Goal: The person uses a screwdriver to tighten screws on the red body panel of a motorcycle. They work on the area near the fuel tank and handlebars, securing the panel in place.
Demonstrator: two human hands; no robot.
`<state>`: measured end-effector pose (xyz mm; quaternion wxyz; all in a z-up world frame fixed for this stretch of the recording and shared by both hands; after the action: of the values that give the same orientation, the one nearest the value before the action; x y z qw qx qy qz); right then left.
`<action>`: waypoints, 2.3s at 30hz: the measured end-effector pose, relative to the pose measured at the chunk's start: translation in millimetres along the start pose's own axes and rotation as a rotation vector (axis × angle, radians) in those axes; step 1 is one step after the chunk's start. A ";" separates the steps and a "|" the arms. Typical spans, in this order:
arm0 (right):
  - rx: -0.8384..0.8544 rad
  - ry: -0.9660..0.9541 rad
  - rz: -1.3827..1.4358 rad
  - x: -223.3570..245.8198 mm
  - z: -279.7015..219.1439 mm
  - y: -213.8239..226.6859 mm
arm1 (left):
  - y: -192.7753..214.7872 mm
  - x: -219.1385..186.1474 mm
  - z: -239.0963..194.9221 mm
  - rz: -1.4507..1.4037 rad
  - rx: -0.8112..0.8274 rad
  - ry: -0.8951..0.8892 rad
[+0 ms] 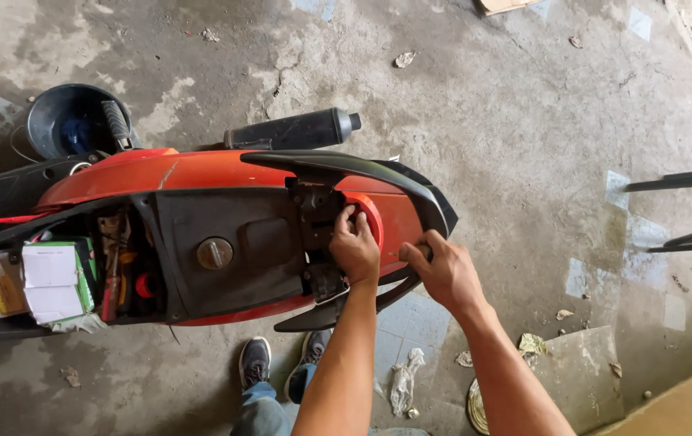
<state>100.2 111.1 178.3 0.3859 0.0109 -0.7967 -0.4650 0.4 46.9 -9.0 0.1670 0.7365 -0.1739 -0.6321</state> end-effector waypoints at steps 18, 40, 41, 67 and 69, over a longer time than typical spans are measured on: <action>0.121 -0.098 0.205 -50.4 -20.2 17.1 | -20.2 17.7 22.2 -0.166 0.069 0.264; 0.071 -0.101 0.292 -57.6 -20.7 52.9 | -21.3 19.8 17.4 -0.290 0.132 0.282; 0.070 -0.106 0.290 -57.5 -22.4 55.0 | -23.7 19.7 18.6 -0.274 0.174 0.223; 0.002 -0.194 0.305 -101.4 -47.7 57.9 | 40.8 -8.7 25.9 -0.744 0.342 0.182; -0.018 -0.215 0.303 -108.9 -51.5 55.1 | 52.5 6.2 17.7 -0.946 0.452 0.419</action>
<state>227.6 145.6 167.6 0.3644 -0.1624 -0.8216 -0.4071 -18.6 -2.9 7.4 -0.2655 0.8615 0.0808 -0.4252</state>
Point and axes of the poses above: each hand's wrist, its own z-axis towards the middle knuckle, its own y-axis out of the back of the hand, x = y × z, the point moved 5 cm from there along z, towards the middle knuckle, and after that the axes turned 11 degrees about z, right-handed, at the moved point
